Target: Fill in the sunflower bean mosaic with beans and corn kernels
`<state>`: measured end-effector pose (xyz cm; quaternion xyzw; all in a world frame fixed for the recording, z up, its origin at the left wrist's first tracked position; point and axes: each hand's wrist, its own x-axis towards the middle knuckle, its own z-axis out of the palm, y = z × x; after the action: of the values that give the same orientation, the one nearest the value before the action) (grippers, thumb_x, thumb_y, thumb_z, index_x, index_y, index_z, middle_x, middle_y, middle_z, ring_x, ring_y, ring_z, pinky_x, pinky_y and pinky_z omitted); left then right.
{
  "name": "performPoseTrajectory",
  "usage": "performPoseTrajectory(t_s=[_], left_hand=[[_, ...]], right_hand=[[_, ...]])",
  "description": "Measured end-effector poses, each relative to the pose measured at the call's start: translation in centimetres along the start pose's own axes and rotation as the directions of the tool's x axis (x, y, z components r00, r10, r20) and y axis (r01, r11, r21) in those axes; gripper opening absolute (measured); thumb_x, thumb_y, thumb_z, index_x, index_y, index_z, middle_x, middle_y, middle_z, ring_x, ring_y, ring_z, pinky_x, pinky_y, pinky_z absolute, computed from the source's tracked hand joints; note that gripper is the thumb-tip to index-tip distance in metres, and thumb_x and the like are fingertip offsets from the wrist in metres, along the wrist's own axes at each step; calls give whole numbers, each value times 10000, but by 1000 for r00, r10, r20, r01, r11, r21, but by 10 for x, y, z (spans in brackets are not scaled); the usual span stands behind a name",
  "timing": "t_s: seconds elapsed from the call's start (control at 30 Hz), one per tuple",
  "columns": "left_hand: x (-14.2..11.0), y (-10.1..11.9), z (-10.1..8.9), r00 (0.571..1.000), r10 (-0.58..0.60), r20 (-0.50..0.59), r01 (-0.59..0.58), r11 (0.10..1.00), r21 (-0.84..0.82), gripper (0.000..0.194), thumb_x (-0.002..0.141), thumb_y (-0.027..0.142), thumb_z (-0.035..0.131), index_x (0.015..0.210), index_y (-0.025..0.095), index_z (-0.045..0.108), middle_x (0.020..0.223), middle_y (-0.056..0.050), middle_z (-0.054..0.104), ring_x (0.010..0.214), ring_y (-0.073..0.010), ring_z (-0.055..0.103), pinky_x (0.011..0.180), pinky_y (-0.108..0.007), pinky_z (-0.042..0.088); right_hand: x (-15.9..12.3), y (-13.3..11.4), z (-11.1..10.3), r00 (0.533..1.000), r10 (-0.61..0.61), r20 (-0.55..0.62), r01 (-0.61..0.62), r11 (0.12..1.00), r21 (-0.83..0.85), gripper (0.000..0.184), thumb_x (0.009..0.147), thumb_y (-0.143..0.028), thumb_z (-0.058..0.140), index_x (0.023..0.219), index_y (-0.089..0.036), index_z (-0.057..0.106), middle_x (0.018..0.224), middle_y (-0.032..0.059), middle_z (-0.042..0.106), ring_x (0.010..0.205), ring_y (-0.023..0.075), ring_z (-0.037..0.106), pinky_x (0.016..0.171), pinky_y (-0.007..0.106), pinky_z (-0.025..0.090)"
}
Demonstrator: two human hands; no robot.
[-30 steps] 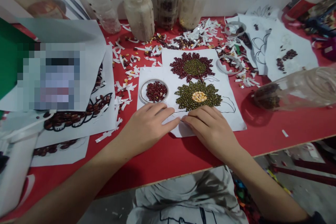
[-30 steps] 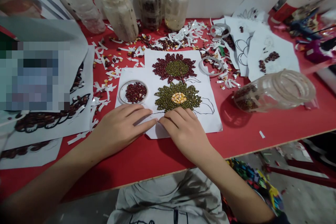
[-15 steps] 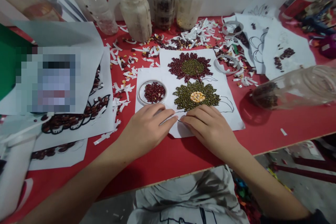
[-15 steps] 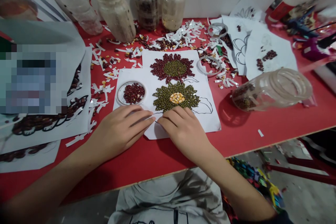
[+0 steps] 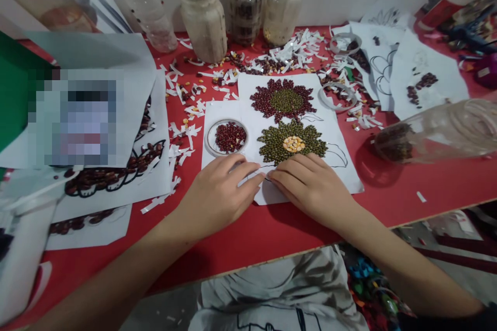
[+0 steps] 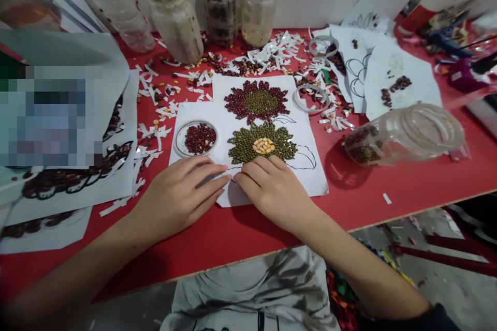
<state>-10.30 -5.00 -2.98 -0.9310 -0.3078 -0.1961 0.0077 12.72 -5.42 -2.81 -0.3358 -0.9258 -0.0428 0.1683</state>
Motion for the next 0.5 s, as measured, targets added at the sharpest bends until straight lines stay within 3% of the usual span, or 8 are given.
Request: performPoseTrajectory(t_s=[0.33, 0.5], left_hand=[[4, 3, 0, 999, -13, 52, 10, 998, 60, 159, 979, 176, 558, 1067, 164, 691, 1120, -51, 710, 1052, -265, 583, 857, -404, 552], [3, 3, 2, 997, -23, 78, 20, 999, 41, 161, 975, 169, 561, 1075, 174, 687, 1131, -49, 700, 1040, -253, 574, 853, -397, 544]], right_hand=[[4, 5, 1, 999, -43, 11, 43, 997, -61, 160, 975, -144, 544, 921, -130, 694, 849, 72, 692, 790, 207, 547, 711, 333, 384], [6, 14, -7, 987, -148, 55, 148, 989, -3, 202, 1000, -144, 492, 1002, -109, 690, 932, 90, 717, 836, 213, 576, 744, 336, 424]])
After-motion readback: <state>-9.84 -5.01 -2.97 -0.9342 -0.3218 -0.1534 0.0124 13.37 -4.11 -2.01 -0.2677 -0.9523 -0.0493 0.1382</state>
